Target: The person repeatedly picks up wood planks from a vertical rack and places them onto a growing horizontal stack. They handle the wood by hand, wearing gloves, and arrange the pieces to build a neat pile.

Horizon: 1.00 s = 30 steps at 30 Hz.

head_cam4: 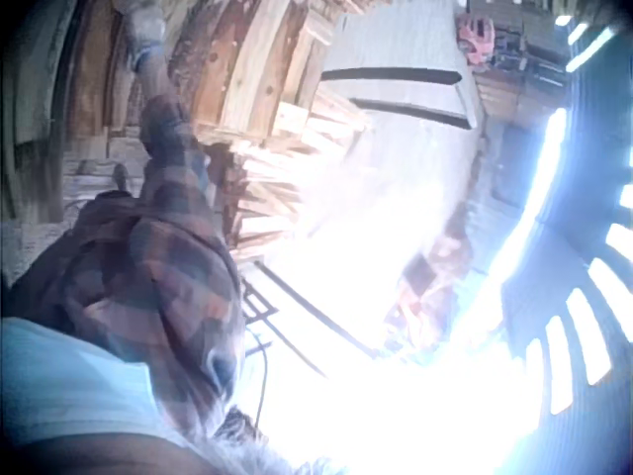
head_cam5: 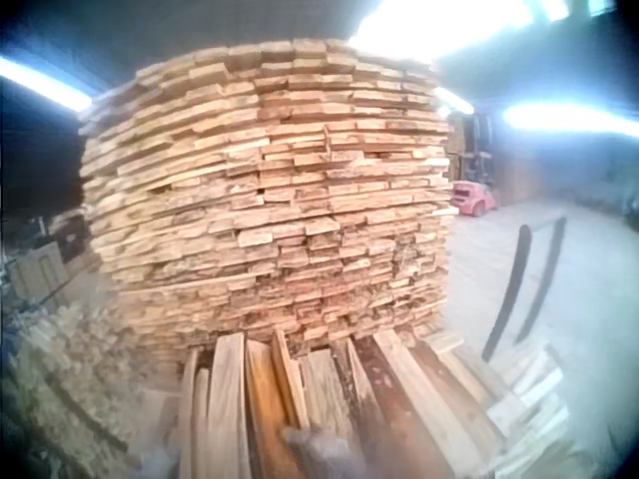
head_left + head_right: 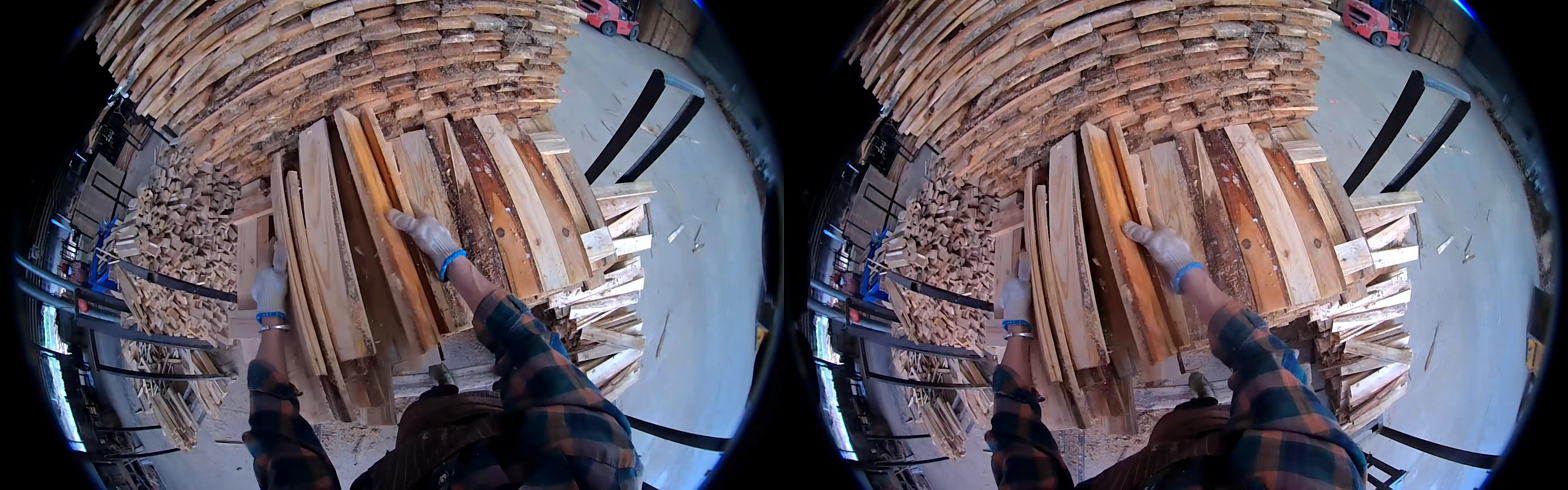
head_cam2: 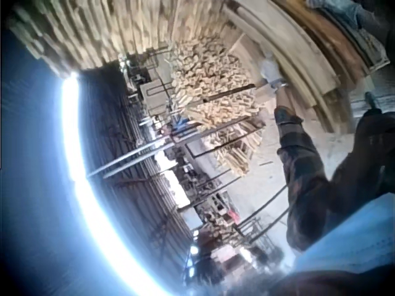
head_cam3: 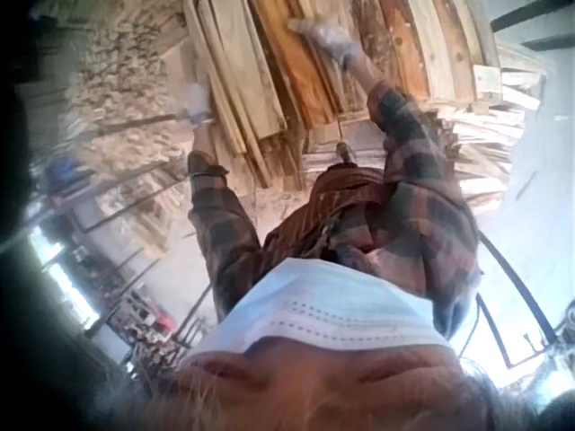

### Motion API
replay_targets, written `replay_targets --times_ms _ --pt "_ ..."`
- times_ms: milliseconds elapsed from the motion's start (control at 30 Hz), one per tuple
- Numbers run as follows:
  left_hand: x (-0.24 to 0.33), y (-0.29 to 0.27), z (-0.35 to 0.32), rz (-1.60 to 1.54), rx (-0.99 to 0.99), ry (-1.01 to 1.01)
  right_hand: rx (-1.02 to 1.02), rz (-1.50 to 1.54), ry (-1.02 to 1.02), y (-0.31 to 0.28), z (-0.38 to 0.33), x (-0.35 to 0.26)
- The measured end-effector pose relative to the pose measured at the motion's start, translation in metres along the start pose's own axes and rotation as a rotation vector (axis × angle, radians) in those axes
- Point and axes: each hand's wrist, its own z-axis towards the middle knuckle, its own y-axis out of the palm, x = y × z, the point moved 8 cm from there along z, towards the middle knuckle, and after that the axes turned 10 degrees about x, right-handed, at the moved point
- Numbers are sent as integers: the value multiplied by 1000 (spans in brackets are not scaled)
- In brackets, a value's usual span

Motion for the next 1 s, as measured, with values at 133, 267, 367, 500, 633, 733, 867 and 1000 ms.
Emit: replay_targets --times_ms 133,267,367,500,633,733,867,1000 --pt "-17 29 8 -235 -41 -37 -95 -37 104 -8 22 15" --pt "10 -33 -2 -371 146 211 -114 466 195 -8 20 29" --pt "79 -69 -30 -560 254 290 -90 487 193 -18 19 36" --pt "211 -84 -118 -332 57 547 -165 415 169 -21 18 27" --pt "245 -19 -164 208 84 766 -148 398 150 -42 24 41" --pt "237 -3 -168 235 100 660 -126 245 123 -118 16 34" --pt "270 16 -196 77 -117 425 -2 152 52 -245 29 58" --pt "314 40 -241 -347 135 438 43 145 19 -380 45 57"
